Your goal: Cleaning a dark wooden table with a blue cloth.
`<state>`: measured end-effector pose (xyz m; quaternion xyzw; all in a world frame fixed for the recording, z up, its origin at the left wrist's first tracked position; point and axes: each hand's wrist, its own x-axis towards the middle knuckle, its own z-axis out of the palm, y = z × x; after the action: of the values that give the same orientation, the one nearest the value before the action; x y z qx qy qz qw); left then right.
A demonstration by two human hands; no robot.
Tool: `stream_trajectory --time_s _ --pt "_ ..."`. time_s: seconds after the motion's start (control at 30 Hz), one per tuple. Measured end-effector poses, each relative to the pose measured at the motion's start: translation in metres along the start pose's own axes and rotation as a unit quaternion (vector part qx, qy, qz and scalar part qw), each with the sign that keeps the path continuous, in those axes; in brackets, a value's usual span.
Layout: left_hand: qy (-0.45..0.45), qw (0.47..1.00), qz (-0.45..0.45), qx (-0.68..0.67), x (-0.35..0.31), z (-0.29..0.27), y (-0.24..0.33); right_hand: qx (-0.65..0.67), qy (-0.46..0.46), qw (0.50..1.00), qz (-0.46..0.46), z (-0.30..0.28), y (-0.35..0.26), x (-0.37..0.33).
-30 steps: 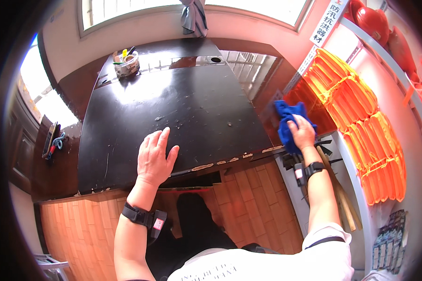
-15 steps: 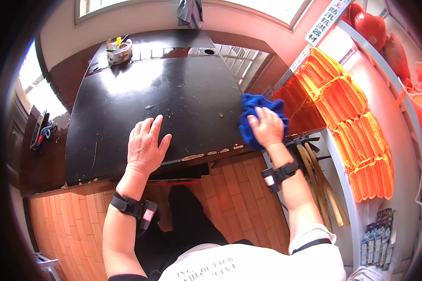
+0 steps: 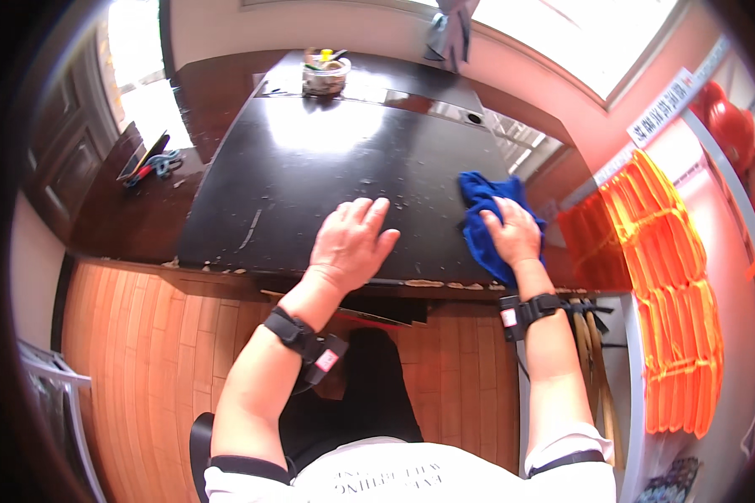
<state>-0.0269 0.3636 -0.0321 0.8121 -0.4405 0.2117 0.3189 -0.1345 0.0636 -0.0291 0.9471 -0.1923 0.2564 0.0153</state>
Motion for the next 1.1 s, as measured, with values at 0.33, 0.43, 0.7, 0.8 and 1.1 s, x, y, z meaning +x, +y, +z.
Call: stream_trajectory --time_s 0.33,0.43,0.7,0.8,1.1 --pt "0.021 0.998 0.007 0.058 -0.008 0.007 -0.013 -0.070 -0.102 0.992 0.008 0.026 -0.111 0.022" --pt "0.066 0.997 0.023 0.036 -0.002 0.010 -0.009 -0.013 -0.063 0.991 -0.120 0.027 -0.156 0.013" --pt "0.096 0.994 -0.032 0.049 -0.023 -0.037 -0.050 0.128 -0.065 0.955 -0.259 -0.008 -0.163 -0.024" --pt "0.091 0.987 -0.069 0.114 -0.040 -0.060 -0.083 0.133 -0.083 0.951 -0.266 -0.019 -0.139 -0.021" --pt "0.129 0.982 -0.084 0.106 -0.049 -0.066 -0.089 0.097 -0.081 0.965 -0.231 -0.002 -0.165 -0.010"
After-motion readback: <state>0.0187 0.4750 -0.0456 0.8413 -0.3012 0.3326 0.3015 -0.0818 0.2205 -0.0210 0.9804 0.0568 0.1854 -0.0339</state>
